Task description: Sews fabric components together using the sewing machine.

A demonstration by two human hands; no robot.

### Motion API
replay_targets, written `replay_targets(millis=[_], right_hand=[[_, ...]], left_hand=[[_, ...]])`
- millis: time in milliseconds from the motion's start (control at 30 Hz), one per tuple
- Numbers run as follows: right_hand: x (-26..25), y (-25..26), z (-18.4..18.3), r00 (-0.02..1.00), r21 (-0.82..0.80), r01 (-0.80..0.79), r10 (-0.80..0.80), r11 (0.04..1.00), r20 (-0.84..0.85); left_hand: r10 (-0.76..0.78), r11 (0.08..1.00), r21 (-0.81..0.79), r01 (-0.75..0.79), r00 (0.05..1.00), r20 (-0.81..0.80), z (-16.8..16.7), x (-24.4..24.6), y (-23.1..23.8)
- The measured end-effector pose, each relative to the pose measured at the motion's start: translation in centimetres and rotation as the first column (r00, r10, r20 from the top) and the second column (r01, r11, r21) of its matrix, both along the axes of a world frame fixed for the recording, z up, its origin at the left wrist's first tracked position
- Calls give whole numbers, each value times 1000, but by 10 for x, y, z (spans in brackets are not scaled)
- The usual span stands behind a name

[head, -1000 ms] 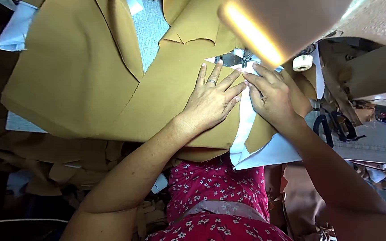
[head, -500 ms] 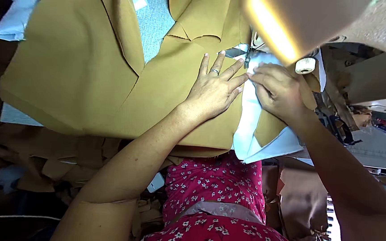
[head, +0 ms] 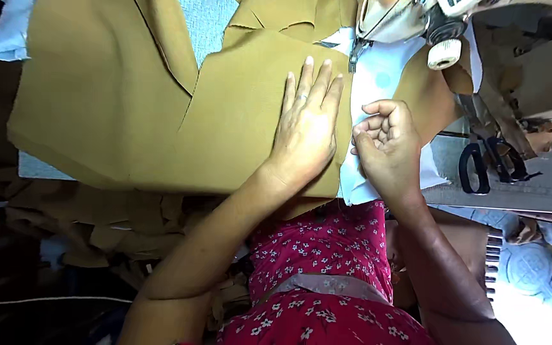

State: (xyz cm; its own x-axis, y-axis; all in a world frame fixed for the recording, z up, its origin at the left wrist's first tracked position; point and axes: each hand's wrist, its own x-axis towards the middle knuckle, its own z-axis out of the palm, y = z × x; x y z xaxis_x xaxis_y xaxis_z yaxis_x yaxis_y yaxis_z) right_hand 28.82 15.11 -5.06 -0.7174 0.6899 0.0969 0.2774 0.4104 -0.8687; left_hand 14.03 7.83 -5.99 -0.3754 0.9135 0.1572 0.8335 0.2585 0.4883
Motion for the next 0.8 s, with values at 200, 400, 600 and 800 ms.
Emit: replay_targets(millis=[200, 400, 600, 800], right_hand=[[-5, -7, -6, 995, 152, 70, -81, 986, 66], [-30, -13, -8, 968, 287, 161, -208, 944, 142], [-35, -9, -10, 974, 88, 185, -195, 979, 113], [-12, -9, 6, 998, -15, 34, -34, 999, 43]], left_hand=[[47, 991, -124, -58, 995, -84, -16, 15, -19], [77, 994, -80, -80, 996, -41, -13, 19, -24], [60, 977, 197, -79, 993, 101, -19, 10, -29], [-56, 996, 65, 54, 998, 32, -17, 6, -26]])
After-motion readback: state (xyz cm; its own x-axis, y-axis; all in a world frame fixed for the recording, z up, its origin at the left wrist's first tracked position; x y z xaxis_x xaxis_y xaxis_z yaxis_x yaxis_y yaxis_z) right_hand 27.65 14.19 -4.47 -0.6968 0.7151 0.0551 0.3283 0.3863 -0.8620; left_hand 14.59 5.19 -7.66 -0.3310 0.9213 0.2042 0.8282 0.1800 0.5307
